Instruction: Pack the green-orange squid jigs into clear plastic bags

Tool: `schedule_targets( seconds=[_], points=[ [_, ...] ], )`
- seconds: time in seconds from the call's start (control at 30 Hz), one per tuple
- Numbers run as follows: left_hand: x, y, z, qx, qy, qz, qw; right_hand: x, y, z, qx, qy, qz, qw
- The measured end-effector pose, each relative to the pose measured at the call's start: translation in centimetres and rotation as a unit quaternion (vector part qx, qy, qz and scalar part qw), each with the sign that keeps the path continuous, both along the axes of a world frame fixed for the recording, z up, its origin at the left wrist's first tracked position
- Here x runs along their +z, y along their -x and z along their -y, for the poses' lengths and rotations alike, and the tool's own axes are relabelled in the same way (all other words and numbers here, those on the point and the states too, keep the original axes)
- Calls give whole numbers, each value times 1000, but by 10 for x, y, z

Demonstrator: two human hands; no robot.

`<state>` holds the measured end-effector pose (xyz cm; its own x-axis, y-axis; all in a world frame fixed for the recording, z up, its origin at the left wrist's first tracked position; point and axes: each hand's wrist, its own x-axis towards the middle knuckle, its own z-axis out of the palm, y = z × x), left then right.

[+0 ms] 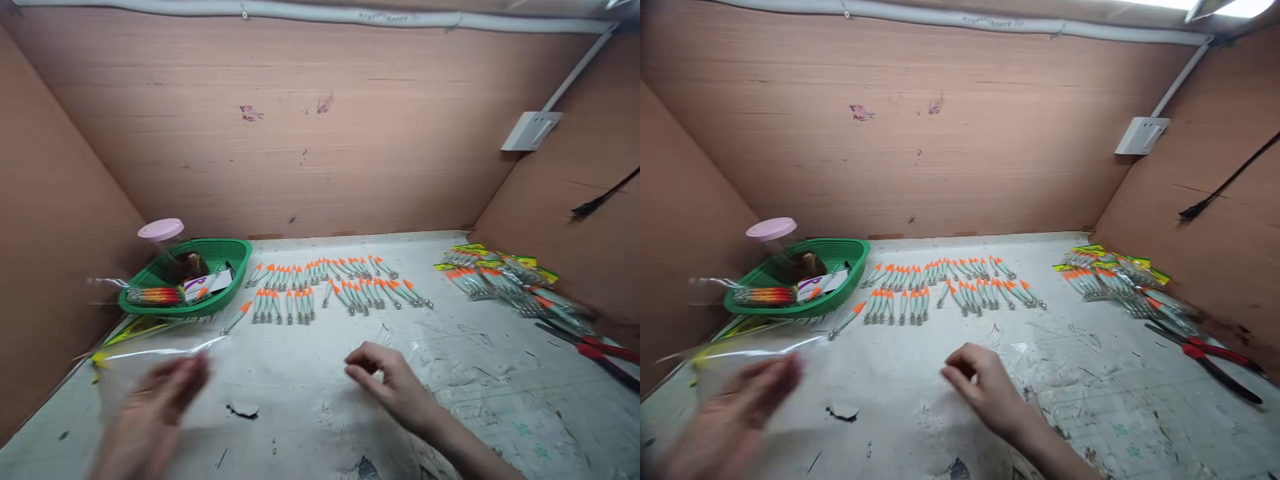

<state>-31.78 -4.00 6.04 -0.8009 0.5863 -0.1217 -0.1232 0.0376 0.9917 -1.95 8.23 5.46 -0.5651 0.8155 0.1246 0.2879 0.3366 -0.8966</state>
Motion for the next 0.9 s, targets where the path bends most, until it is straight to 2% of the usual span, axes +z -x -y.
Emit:
schedule_targets(
  seconds=[0.07,0.13,0.17,0.23,0.3,0.4,0.47,0.53,0.6,0.67,0.77,0.9],
  points=[
    [-2,-58,-13,-86,-31,161,983,0,25,16,70,142,-74,985],
    [-10,-106,-18,-141,-37,237,961,-3,43,29,82,259,-160,949],
    [-14,-122,-19,-173,-29,248,953,-4,48,34,71,278,-183,940],
    [-17,-132,-20,-205,-26,254,945,-8,50,36,53,220,-150,962],
    [-13,-123,-24,-210,-1,276,938,-12,42,28,64,136,-72,986],
    [-4,-103,-41,-194,58,303,931,-16,10,-9,34,35,7,999],
    [0,-97,-54,-173,74,302,935,-17,-24,-48,-46,-32,35,998],
    [0,-97,-62,-161,78,305,936,-18,-64,-90,-134,-92,68,984],
    [-4,-102,-65,-164,78,312,933,-21,-100,-124,-171,-130,108,971],
    [-8,-106,-66,-177,73,324,927,-25,-125,-145,-175,-155,147,961],
    [-15,-111,-66,-189,62,344,917,-32,-144,-152,-165,-185,182,952],
    [-21,-111,-66,-180,47,360,914,-27,-147,-130,-178,-217,176,944]
  ],
)
